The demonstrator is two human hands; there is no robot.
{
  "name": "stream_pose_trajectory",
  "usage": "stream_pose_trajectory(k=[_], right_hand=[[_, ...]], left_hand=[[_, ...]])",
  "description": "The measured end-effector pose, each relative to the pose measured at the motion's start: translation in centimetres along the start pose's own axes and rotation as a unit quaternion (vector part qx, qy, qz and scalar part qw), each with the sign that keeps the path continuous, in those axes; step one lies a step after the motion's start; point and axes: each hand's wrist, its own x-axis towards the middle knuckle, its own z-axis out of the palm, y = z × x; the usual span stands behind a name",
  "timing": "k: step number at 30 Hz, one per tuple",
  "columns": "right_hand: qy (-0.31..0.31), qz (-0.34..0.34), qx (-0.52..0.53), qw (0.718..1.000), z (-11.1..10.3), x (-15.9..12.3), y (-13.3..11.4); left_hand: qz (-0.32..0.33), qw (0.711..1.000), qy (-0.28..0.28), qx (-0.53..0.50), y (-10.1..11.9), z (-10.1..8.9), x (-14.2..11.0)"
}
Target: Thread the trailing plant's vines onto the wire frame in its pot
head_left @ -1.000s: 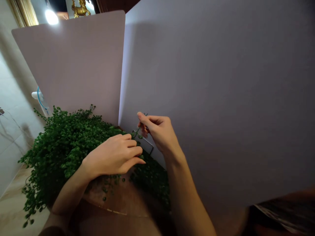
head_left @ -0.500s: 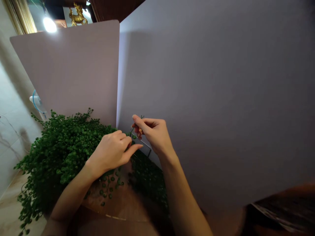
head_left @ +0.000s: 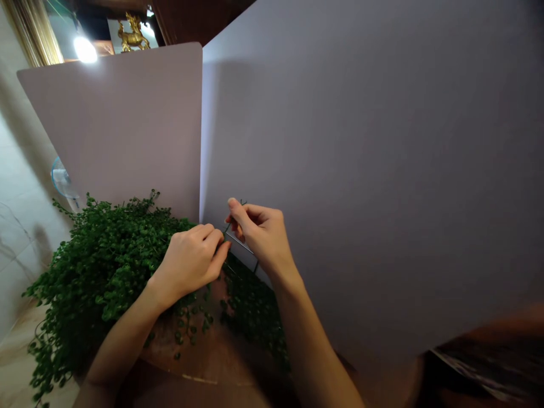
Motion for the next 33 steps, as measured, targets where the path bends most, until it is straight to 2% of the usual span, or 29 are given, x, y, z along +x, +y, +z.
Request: stream_pose_trajectory(k=[7, 16, 18, 21, 23, 26, 30, 33], right_hand=[[0.004, 0.016, -0.051, 0.999, 0.7, 0.1, 0.6], [0.012, 0.001, -0.080, 0.997, 2.5, -0.7, 0.6], [0.038, -0.007, -0.089, 0.995, 2.2, -0.3, 0.9], [0.109, -0.004, -0.069, 0.992, 0.9, 0.7, 1.7], [0.113, -0.005, -0.039, 0.993, 0.1, 1.2, 2.1], [0.052, -0.002, -0.017, 0.999, -0.5, 1.3, 2.2], [-0.003, 0.010, -0.031, 0.999, -0.4, 1.0, 2.1], [-0.005, 0.013, -0.045, 0.999, -0.4, 0.9, 1.8]], left_hand=[[0.009, 0.990, -0.043, -0.135, -0.1, -1.2, -0.1], [0.003, 0.982, -0.084, -0.170, -1.2, -3.6, -0.5], [0.031, 0.971, -0.115, -0.208, -0.8, -4.6, -0.8], [0.107, 0.933, -0.219, -0.265, 0.1, -5.6, -1.2], [0.079, 0.943, -0.226, -0.232, 0.6, -5.2, -1.2], [0.035, 0.958, -0.239, -0.157, 0.8, -3.2, -0.7], [0.038, 0.961, -0.256, -0.102, 0.9, -0.8, 0.0], [0.027, 0.966, -0.231, -0.111, 0.8, -0.6, 0.0]])
